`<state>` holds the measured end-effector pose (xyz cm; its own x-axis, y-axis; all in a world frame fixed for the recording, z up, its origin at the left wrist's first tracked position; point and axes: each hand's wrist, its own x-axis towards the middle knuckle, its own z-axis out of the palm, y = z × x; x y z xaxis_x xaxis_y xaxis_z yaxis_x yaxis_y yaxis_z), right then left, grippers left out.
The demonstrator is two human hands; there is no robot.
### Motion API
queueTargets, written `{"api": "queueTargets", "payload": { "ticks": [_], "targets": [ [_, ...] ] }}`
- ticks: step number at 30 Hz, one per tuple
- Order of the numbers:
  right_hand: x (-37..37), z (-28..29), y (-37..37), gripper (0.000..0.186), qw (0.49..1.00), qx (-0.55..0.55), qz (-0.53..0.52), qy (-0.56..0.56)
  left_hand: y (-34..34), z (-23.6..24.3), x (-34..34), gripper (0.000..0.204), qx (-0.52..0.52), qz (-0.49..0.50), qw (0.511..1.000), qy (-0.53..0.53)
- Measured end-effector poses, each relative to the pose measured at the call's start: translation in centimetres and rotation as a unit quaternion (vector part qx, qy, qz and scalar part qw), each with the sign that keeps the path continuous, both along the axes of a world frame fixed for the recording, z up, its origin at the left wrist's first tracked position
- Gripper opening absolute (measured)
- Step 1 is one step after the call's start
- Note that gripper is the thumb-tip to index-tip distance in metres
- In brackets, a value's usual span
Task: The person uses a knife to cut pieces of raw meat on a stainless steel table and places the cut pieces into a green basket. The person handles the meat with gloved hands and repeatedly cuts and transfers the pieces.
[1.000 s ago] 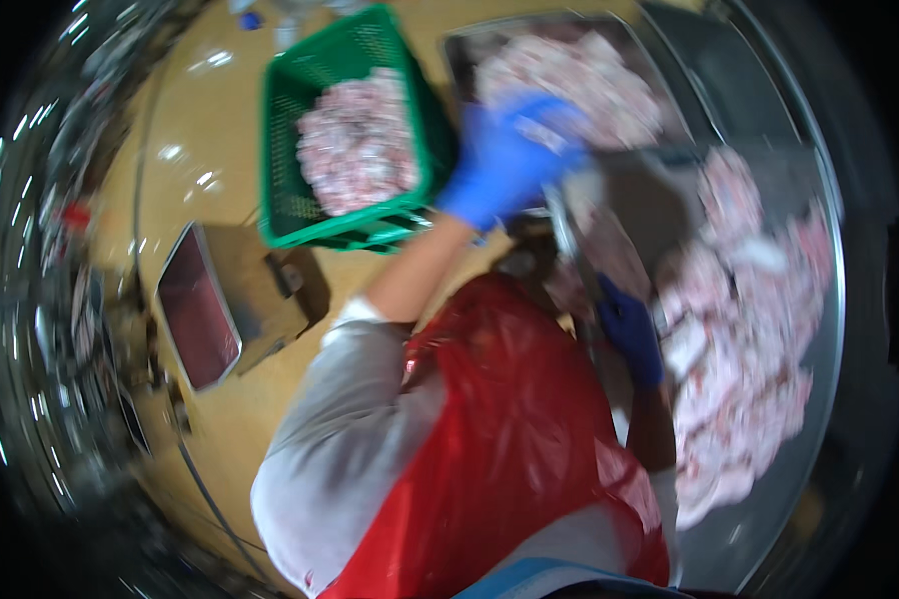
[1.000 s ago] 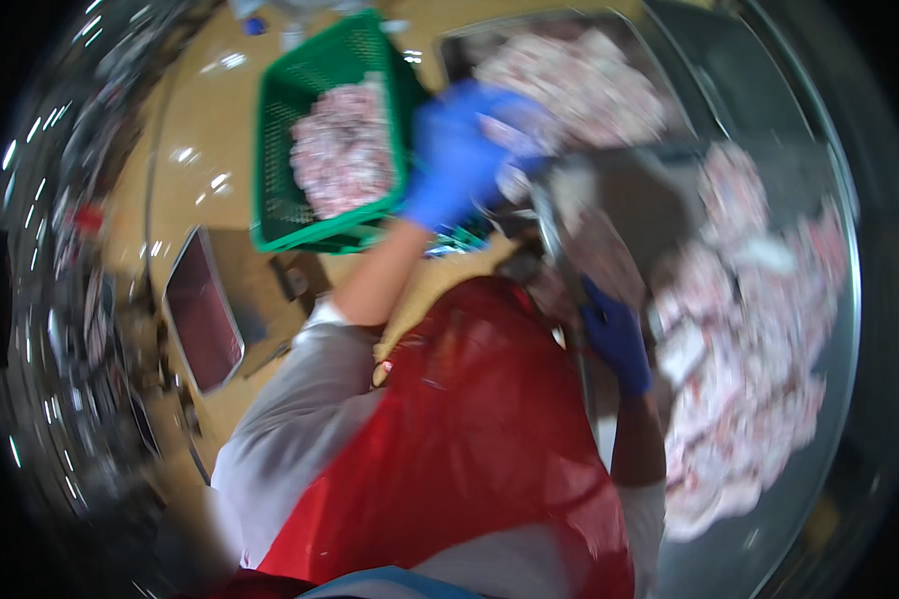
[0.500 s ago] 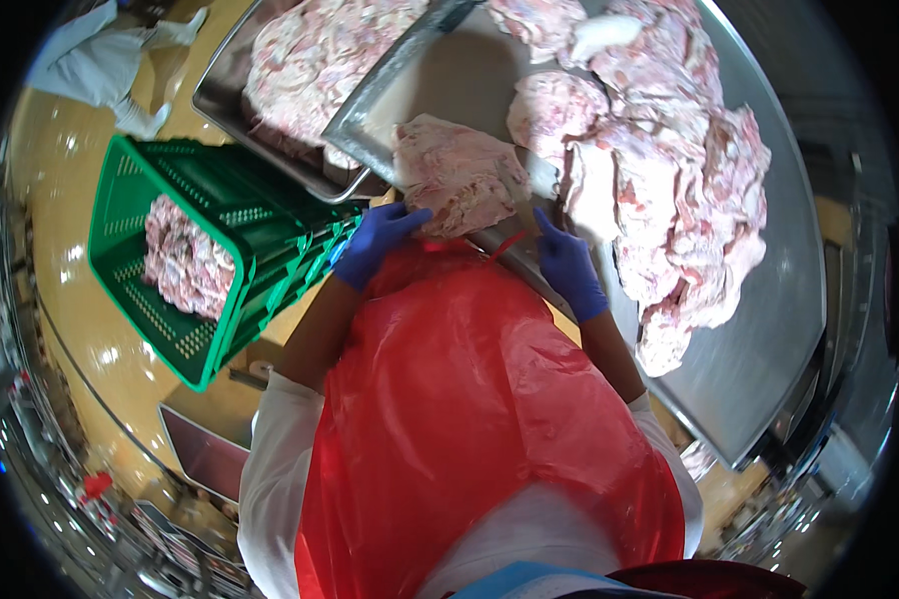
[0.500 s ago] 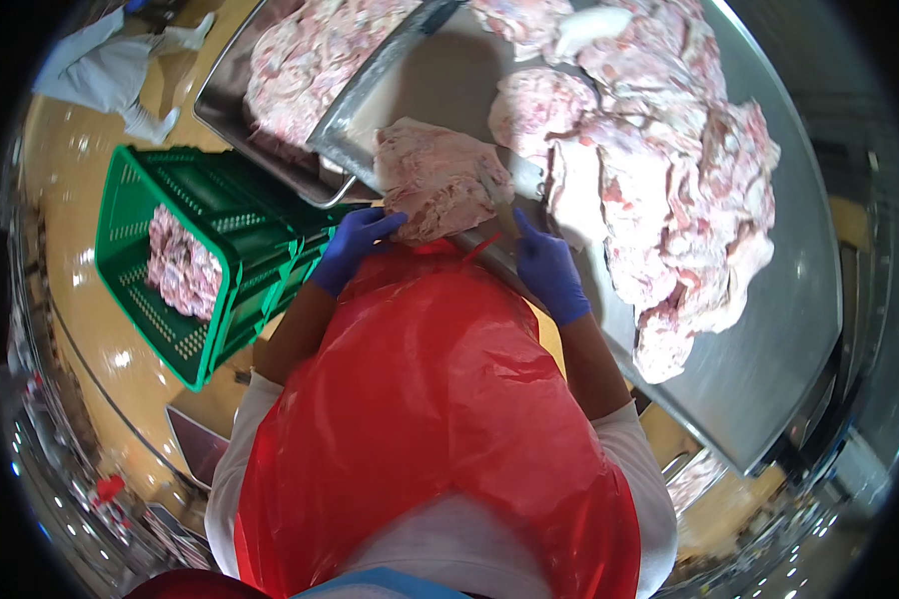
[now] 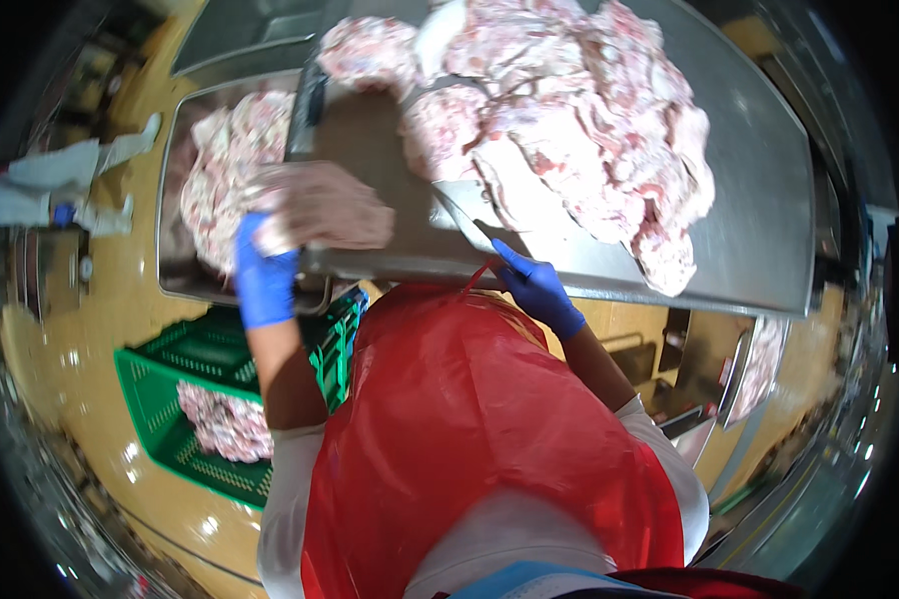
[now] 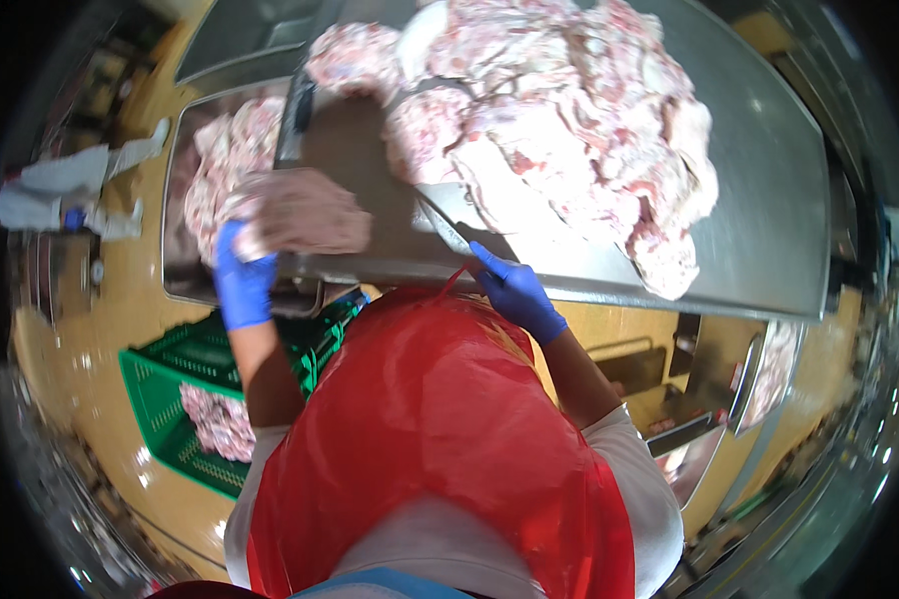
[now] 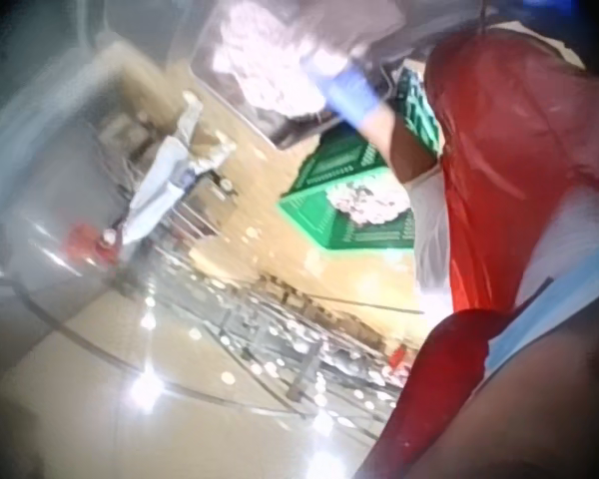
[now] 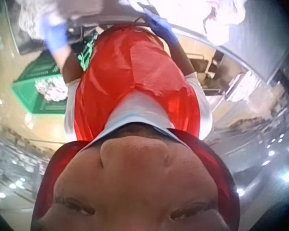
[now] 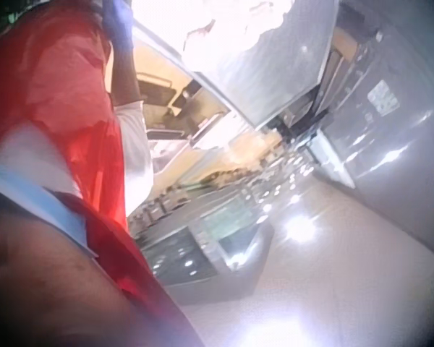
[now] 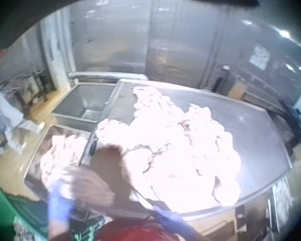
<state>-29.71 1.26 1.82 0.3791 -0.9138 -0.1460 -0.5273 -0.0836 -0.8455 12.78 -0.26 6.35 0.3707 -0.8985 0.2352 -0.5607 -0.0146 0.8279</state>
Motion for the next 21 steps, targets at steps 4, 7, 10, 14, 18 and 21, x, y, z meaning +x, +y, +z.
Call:
{"api": "queueTargets", "payload": {
  "ticks": [4,7,10,14,18,21],
  "targets": [
    [-2.0,0.5,3.2,0.054,0.982,0.161,-0.098,-0.012,-0.8,1.7,7.8,0.052,-0.109,0.165,0.927,-0.318],
    [-2.5,3.4,4.8,0.062,0.985,0.069,-0.154,0.045,-4.9,-7.1,7.6,0.042,-0.14,0.048,0.976,-0.161],
    [-2.6,2.8,7.4,0.057,0.975,0.029,-0.202,0.091,-10.1,-11.5,0.3,0.041,-0.039,-0.111,0.981,0.152],
    [-3.2,2.9,10.1,0.055,0.965,0.005,-0.251,0.077,-24.2,-18.5,-6.5,0.055,0.096,-0.271,0.956,-0.061],
    [-3.5,4.9,12.9,0.055,0.95,0.045,-0.301,0.074,-31.4,-20.4,-11.7,0.055,0.139,-0.274,0.951,-0.024],
    [-3.4,4.8,13.7,0.055,0.94,0.039,-0.335,0.046,-33.8,-18.6,-10.2,0.053,0.305,-0.346,0.887,-0.033]
  ]
}}
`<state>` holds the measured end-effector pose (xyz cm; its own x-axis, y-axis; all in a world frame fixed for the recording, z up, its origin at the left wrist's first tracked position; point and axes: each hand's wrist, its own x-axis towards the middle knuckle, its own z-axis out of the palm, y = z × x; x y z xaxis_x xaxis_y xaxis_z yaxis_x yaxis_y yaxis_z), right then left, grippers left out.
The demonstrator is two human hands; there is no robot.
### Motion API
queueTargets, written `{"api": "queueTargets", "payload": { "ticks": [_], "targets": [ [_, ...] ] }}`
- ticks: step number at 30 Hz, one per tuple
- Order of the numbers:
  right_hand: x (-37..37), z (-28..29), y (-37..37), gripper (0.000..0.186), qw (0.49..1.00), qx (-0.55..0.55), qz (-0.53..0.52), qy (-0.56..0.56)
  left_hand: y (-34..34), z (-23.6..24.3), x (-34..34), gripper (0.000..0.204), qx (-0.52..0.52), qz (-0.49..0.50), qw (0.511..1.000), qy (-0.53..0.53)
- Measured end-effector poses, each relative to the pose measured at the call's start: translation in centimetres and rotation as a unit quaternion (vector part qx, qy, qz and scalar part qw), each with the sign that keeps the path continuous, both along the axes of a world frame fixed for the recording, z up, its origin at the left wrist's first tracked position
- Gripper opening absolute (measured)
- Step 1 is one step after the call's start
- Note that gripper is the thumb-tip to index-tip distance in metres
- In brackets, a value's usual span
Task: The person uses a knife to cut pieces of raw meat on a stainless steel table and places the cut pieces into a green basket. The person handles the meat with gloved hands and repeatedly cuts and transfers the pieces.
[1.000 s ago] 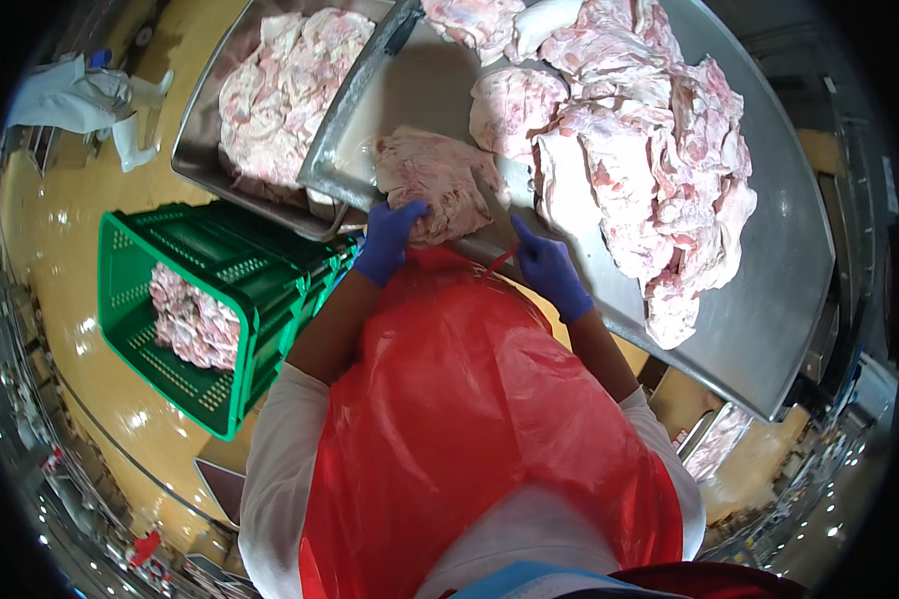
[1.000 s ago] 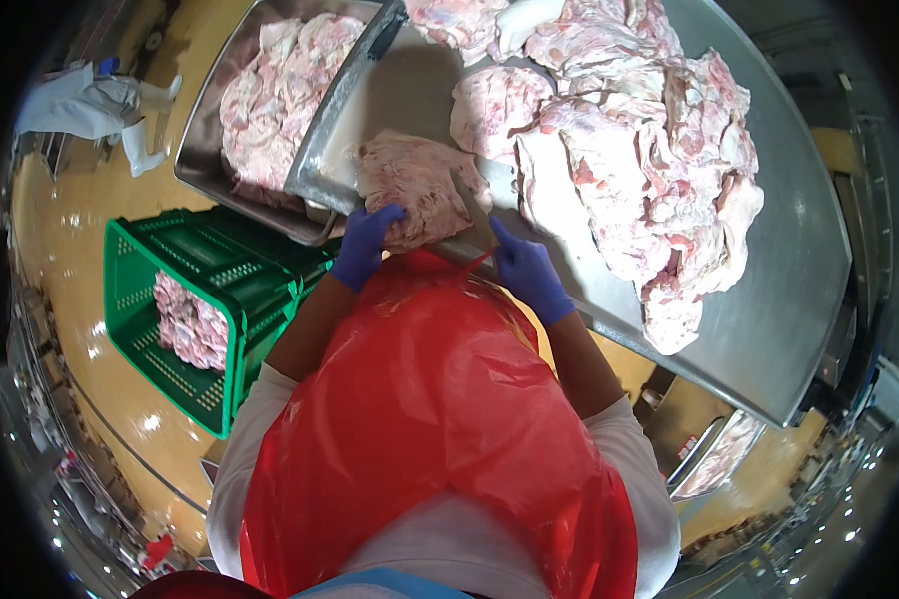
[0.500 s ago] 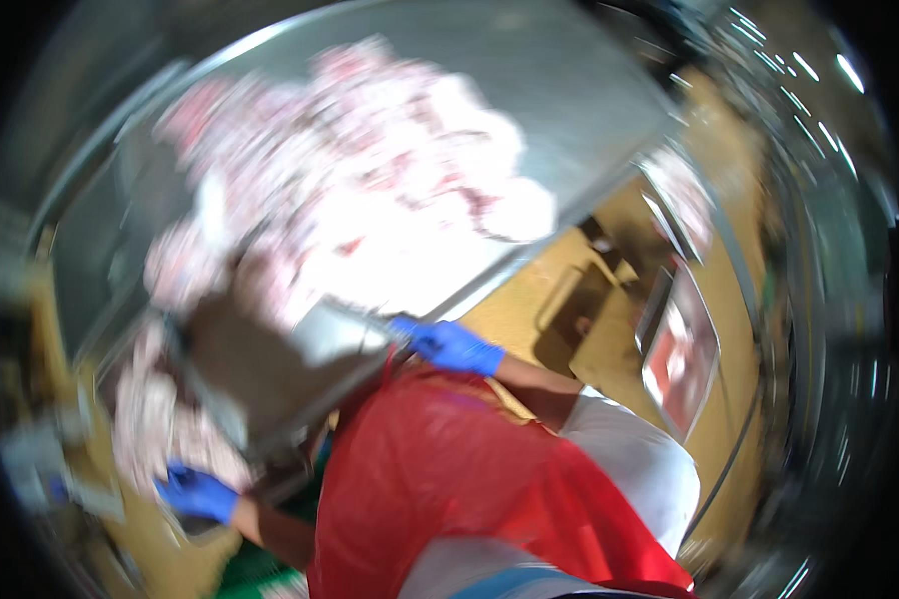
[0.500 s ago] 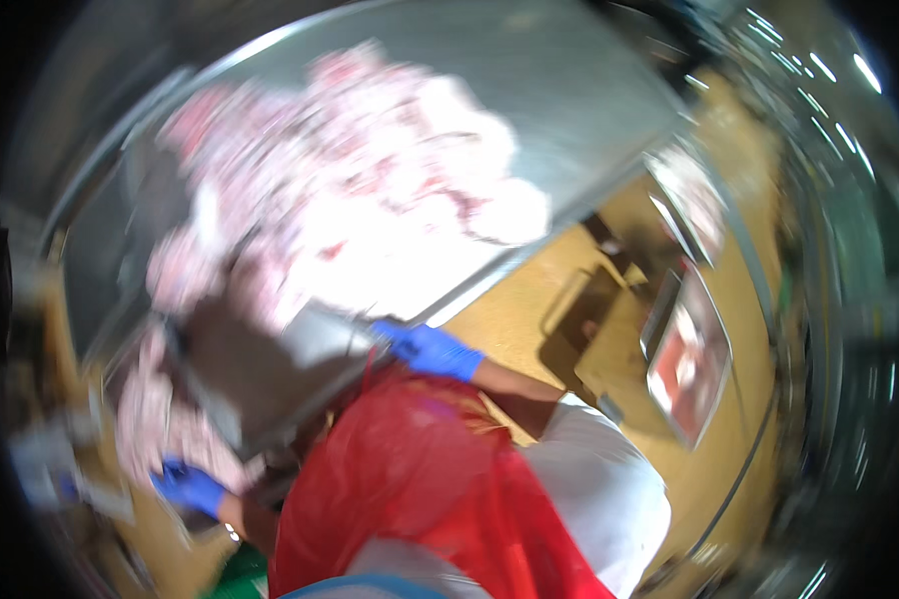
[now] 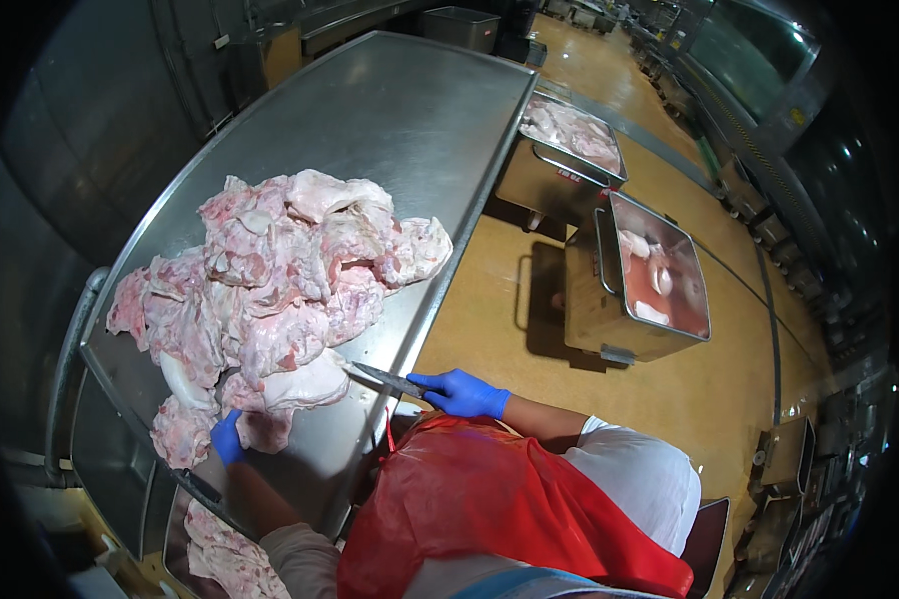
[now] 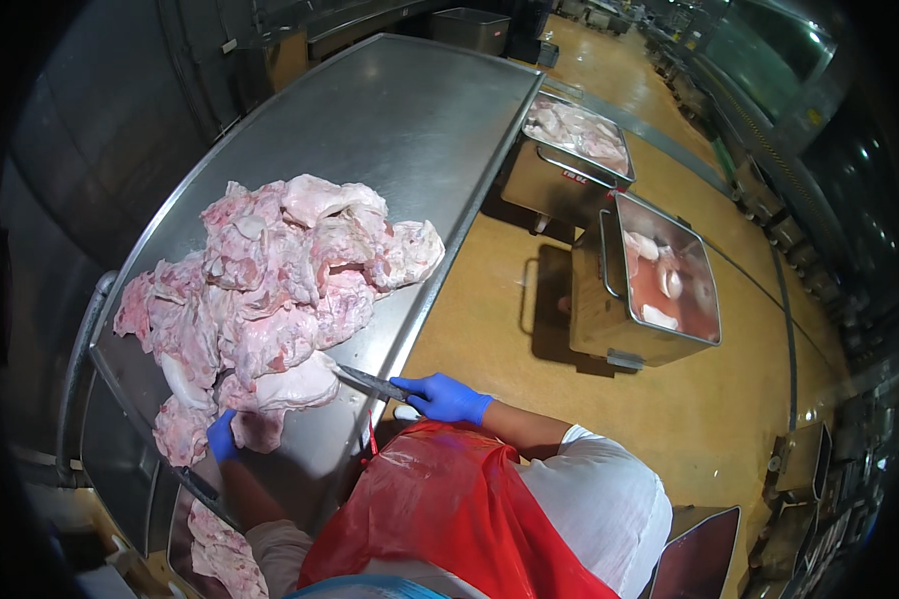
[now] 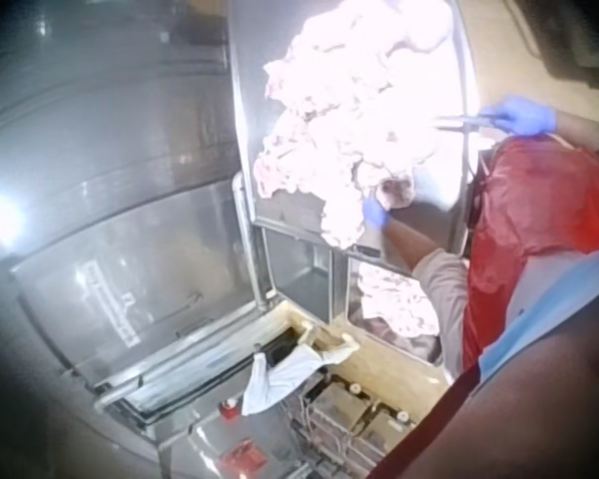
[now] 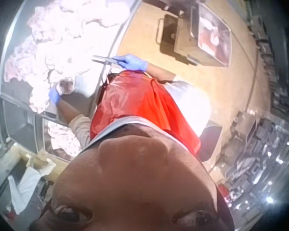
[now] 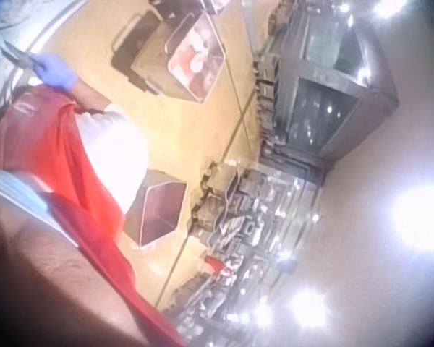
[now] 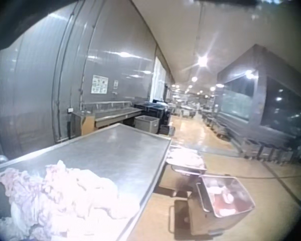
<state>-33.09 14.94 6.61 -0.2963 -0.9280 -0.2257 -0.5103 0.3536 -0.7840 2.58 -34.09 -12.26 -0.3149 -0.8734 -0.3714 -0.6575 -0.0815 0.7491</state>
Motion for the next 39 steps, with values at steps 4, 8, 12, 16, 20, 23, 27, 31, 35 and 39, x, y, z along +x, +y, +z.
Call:
{"api": "queueTargets", "payload": {
  "ticks": [4,8,12,16,20,23,27,31,35,39],
  "targets": [
    [0.0,-2.9,-0.3,0.054,1.0,0.016,0.025,0.002,5.7,4.6,-1.2,0.036,0.027,0.104,0.993,0.04],
    [-0.7,-3.7,-4.4,0.052,0.993,0.039,0.103,-0.036,13.9,4.2,0.7,0.018,-0.025,0.161,0.949,0.269],
    [-0.3,-4.6,-5.7,0.05,0.992,-0.024,0.124,-0.031,22.0,4.1,1.2,0.023,-0.066,0.246,0.935,0.248],
    [0.3,-4.9,-7.8,0.052,0.984,0.052,0.158,-0.063,30.4,5.1,2.9,0.036,-0.073,0.35,0.931,0.077],
    [-0.2,-6.0,-9.7,0.055,0.963,-0.002,0.264,-0.053,37.0,5.8,4.2,0.025,-0.036,0.453,0.875,0.168],
    [0.1,-6.3,-11.4,0.056,0.951,0.02,0.304,-0.052,39.7,6.7,6.5,0.013,-0.109,0.459,0.871,0.133],
    [0.5,-6.2,-14.1,0.056,0.923,-0.078,0.376,-0.026,39.0,8.8,6.2,0.008,-0.141,0.445,0.881,0.081],
    [0.6,-5.5,-15.7,0.057,0.904,-0.094,0.416,-0.017,34.8,8.9,4.1,0.016,-0.151,0.441,0.884,0.027],
    [0.8,-5.9,-15.9,0.058,0.892,-0.126,0.434,-0.007,30.9,8.7,3.6,0.029,-0.156,0.389,0.902,-0.105],
    [1.2,-8.6,-15.6,0.053,0.874,-0.119,0.459,0.106,29.1,9.5,3.3,0.024,-0.133,0.359,0.911,-0.153]
  ]
}}
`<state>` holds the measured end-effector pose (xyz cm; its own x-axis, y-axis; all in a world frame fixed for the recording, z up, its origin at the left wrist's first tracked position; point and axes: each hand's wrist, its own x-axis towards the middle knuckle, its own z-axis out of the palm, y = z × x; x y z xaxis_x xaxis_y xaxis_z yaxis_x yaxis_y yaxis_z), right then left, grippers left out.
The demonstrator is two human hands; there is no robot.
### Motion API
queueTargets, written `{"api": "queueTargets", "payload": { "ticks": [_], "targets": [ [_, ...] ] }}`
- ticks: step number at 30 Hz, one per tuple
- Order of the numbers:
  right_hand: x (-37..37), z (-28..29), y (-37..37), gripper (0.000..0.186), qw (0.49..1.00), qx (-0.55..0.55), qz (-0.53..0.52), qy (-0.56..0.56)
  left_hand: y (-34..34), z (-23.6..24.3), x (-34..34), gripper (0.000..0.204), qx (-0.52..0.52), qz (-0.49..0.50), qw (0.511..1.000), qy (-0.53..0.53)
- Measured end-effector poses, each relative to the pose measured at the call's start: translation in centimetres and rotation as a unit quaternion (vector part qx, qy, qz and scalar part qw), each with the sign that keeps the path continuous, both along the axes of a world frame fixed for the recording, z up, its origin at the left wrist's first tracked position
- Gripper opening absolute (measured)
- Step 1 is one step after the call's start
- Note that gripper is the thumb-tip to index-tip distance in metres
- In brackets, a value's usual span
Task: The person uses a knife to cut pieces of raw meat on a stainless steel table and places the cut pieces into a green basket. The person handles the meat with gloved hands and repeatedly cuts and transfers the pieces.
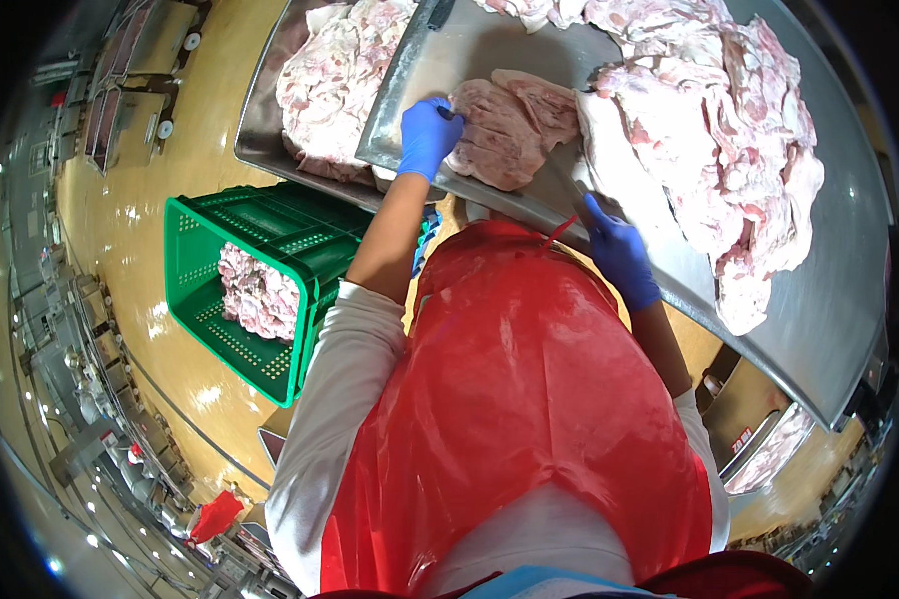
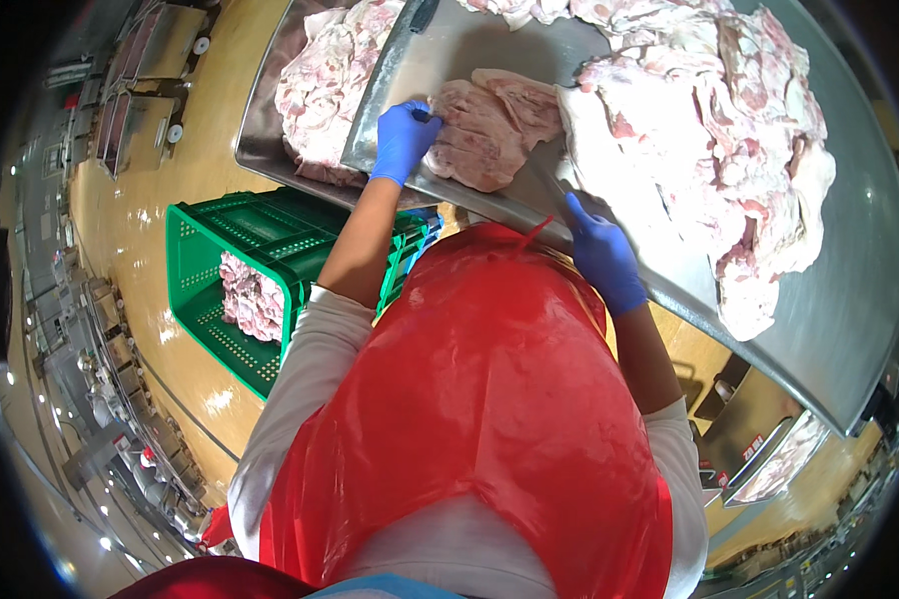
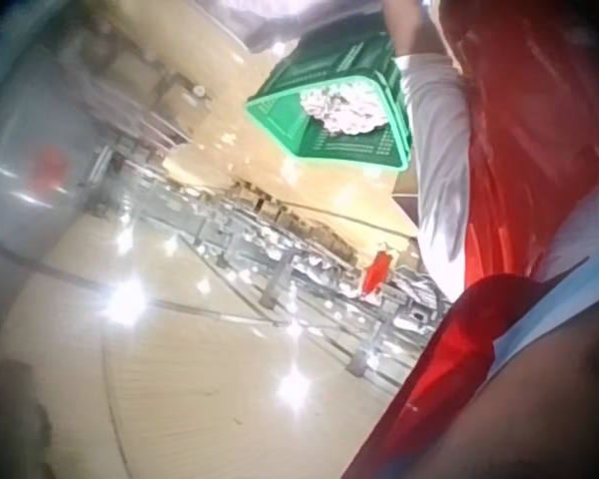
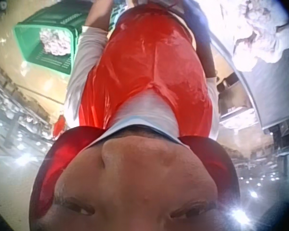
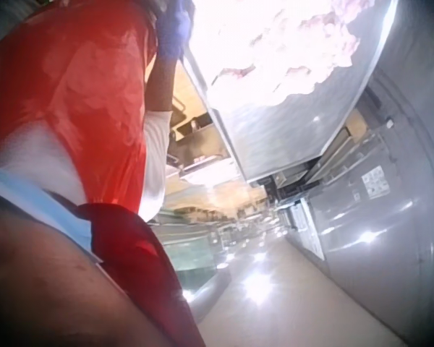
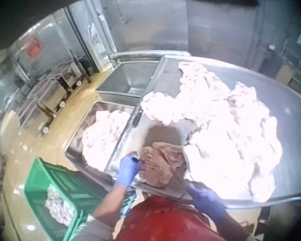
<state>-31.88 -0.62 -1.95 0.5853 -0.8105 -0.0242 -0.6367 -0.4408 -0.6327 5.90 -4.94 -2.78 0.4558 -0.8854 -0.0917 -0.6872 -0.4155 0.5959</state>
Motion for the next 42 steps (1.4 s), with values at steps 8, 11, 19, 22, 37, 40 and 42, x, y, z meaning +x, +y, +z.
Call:
{"api": "queueTargets", "payload": {
  "ticks": [8,11,19,22,37,40,42],
  "targets": [
    [0.5,-0.3,0.4,0.051,0.997,-0.076,0.02,-0.011,0.7,-2.6,1.8,0.018,-0.027,0.028,0.997,0.069],
    [1.4,0.8,1.4,0.054,0.997,-0.044,-0.055,-0.027,1.7,-3.0,2.6,0.016,-0.037,0.057,0.975,0.209],
    [11.7,3.7,-2.5,0.053,0.997,0.038,0.06,-0.02,3.0,-3.2,3.4,0.023,-0.075,0.055,0.967,0.239],
    [15.9,3.4,-4.5,0.053,0.996,0.019,0.078,-0.026,3.0,-2.1,2.9,0.024,-0.083,0.044,0.977,0.194],
    [8.9,7.5,-1.6,0.047,0.969,0.137,0.187,0.083,4.9,3.2,5.4,0.018,-0.142,0.136,0.911,0.361],
    [5.5,6.7,-1.7,0.048,0.983,0.131,0.125,0.022,10.0,9.2,9.2,0.02,-0.278,0.134,0.902,0.302],
    [4.5,6.3,-1.5,0.048,0.991,0.116,0.069,-0.01,15.9,14.3,12.5,0.021,-0.269,0.207,0.928,0.153]
  ]
}}
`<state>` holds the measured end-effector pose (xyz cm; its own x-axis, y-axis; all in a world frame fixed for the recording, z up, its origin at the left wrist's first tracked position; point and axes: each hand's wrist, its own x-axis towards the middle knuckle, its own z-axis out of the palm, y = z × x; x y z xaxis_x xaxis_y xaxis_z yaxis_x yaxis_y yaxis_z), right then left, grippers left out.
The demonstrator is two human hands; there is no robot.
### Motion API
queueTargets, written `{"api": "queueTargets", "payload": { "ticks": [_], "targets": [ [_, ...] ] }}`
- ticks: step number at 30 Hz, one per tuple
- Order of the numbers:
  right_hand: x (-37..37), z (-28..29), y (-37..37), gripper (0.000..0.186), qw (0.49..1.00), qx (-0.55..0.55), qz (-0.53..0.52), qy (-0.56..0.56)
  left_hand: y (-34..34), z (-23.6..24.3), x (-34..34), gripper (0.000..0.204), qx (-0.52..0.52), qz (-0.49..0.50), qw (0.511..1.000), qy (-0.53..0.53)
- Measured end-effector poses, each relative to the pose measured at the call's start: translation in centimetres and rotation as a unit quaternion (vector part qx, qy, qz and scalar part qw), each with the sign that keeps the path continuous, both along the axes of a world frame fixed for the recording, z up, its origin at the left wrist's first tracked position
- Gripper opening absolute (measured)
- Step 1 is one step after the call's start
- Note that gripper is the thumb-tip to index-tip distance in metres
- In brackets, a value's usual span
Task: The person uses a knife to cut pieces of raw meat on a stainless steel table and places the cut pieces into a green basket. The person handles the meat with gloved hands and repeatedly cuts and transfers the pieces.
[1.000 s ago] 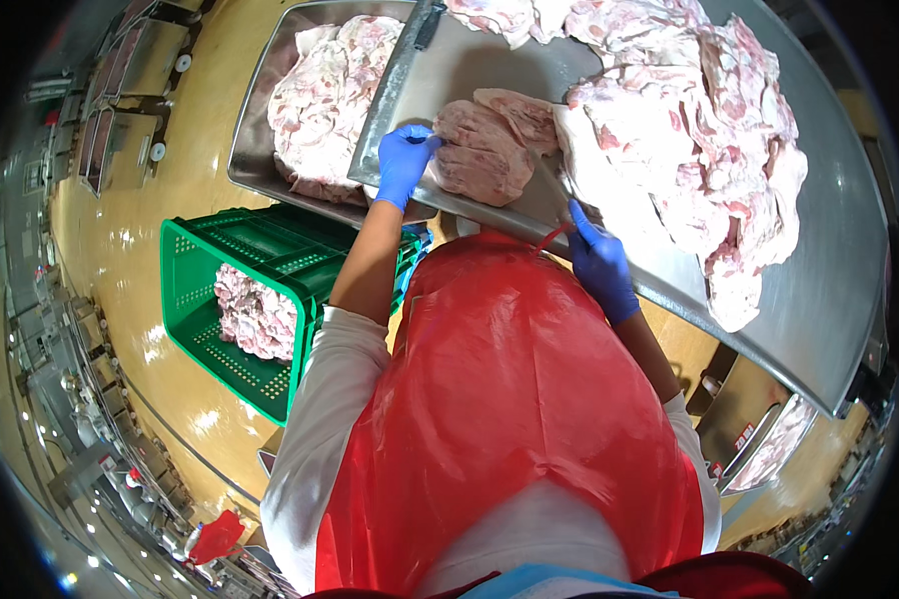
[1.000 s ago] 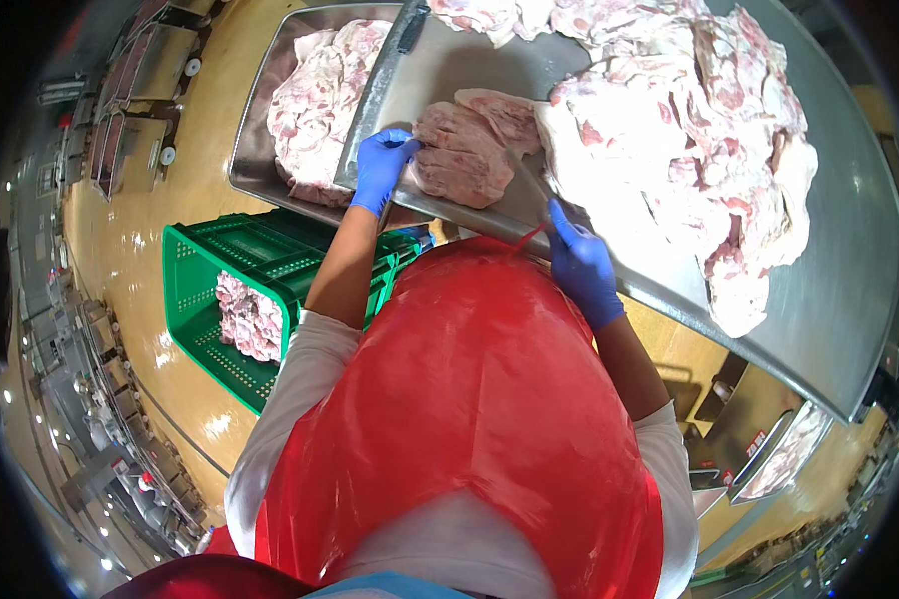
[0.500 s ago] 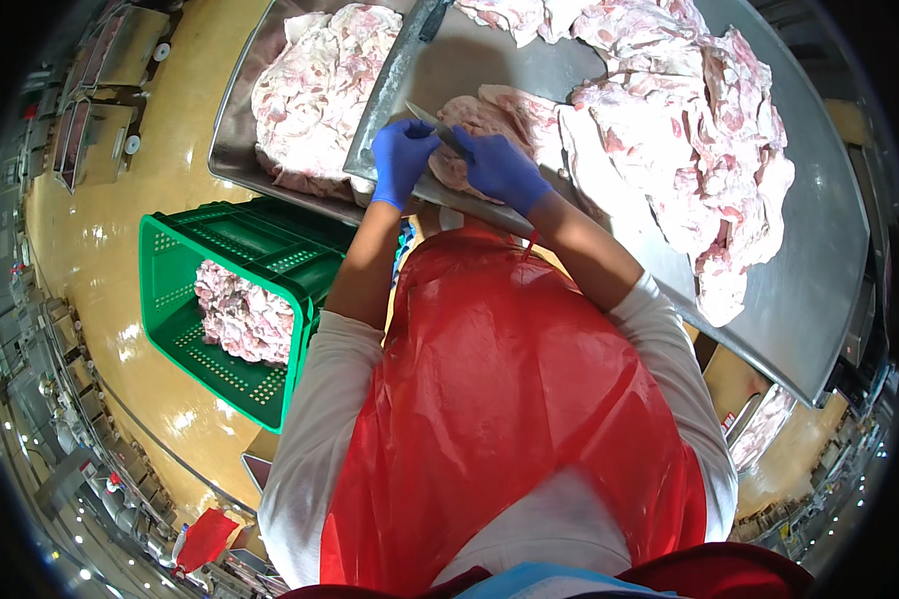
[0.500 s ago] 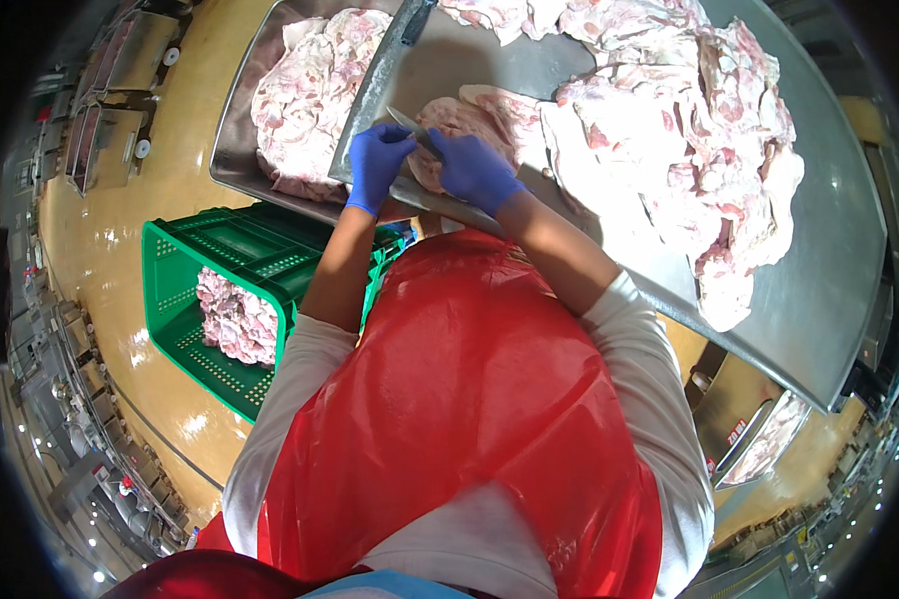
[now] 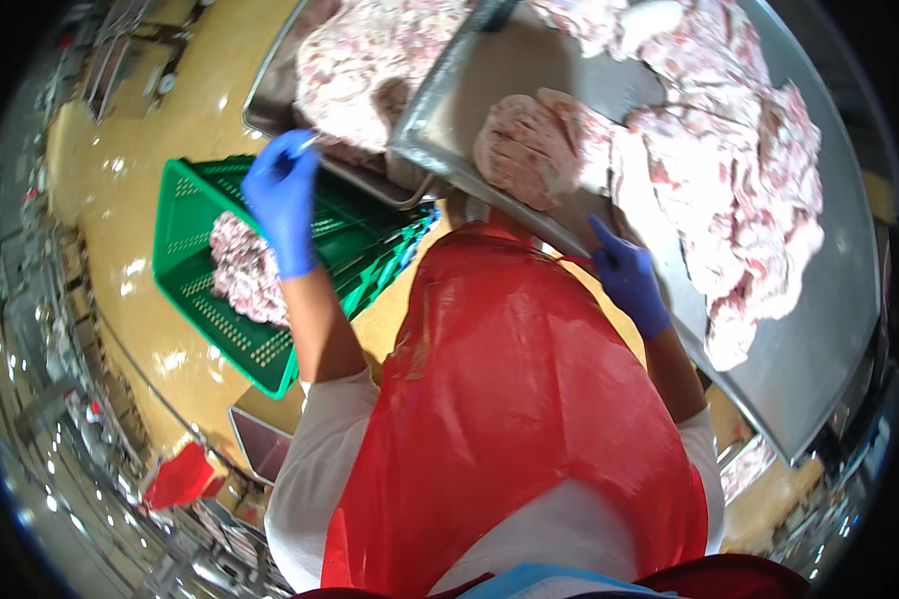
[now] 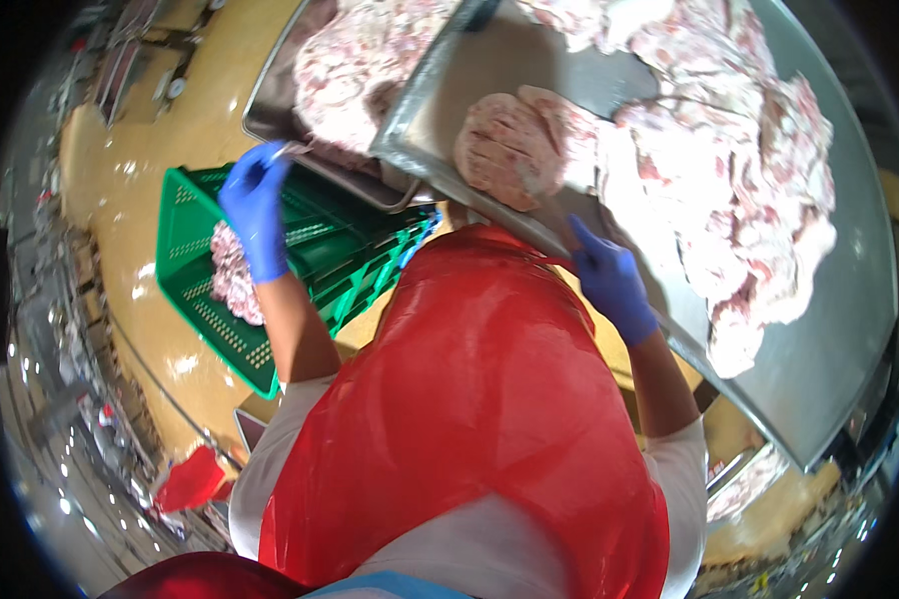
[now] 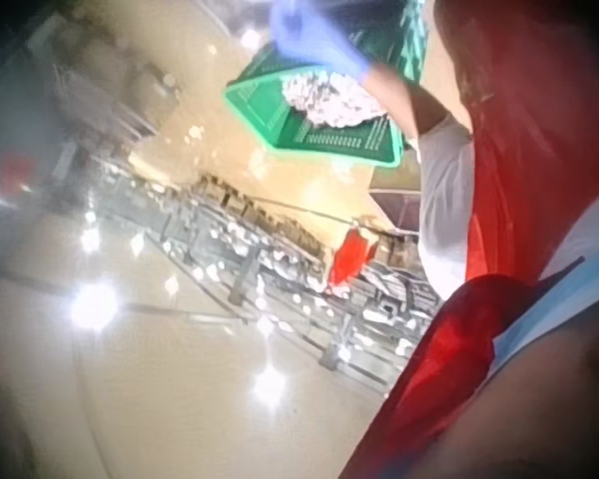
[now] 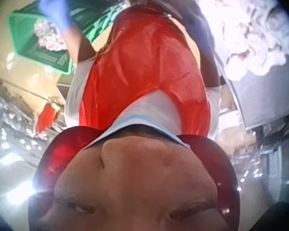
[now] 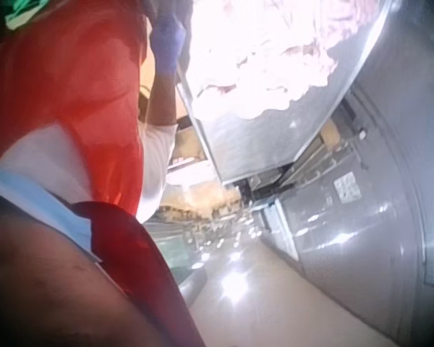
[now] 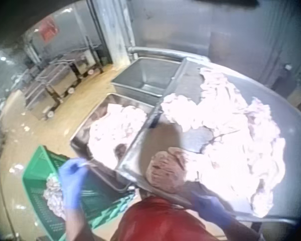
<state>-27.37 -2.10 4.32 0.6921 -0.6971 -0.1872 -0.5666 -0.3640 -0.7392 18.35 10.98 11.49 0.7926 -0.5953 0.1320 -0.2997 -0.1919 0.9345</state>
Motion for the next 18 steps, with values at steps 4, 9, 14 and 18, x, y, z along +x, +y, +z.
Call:
{"api": "queueTargets", "payload": {
  "ticks": [4,9,14,18],
  "targets": [
    [-0.7,-3.1,1.5,0.05,0.996,-0.048,-0.072,-0.027,12.9,4.4,6.6,0.028,0.295,0.196,0.906,-0.233],
    [-1.2,-2.7,2.5,0.052,0.996,0.002,-0.086,0.017,5.9,0.1,1.5,0.032,0.237,0.164,0.901,-0.324],
    [-4.3,-2.5,2.7,0.049,0.99,-0.054,-0.126,0.017,-12.7,-16.2,-6.3,0.061,0.103,-0.258,0.959,0.058],
    [-6.5,-2.0,4.3,0.045,0.978,-0.081,-0.192,0.017,-19.3,-16.6,-8.9,0.067,0.244,-0.394,0.883,0.076]
  ]
}}
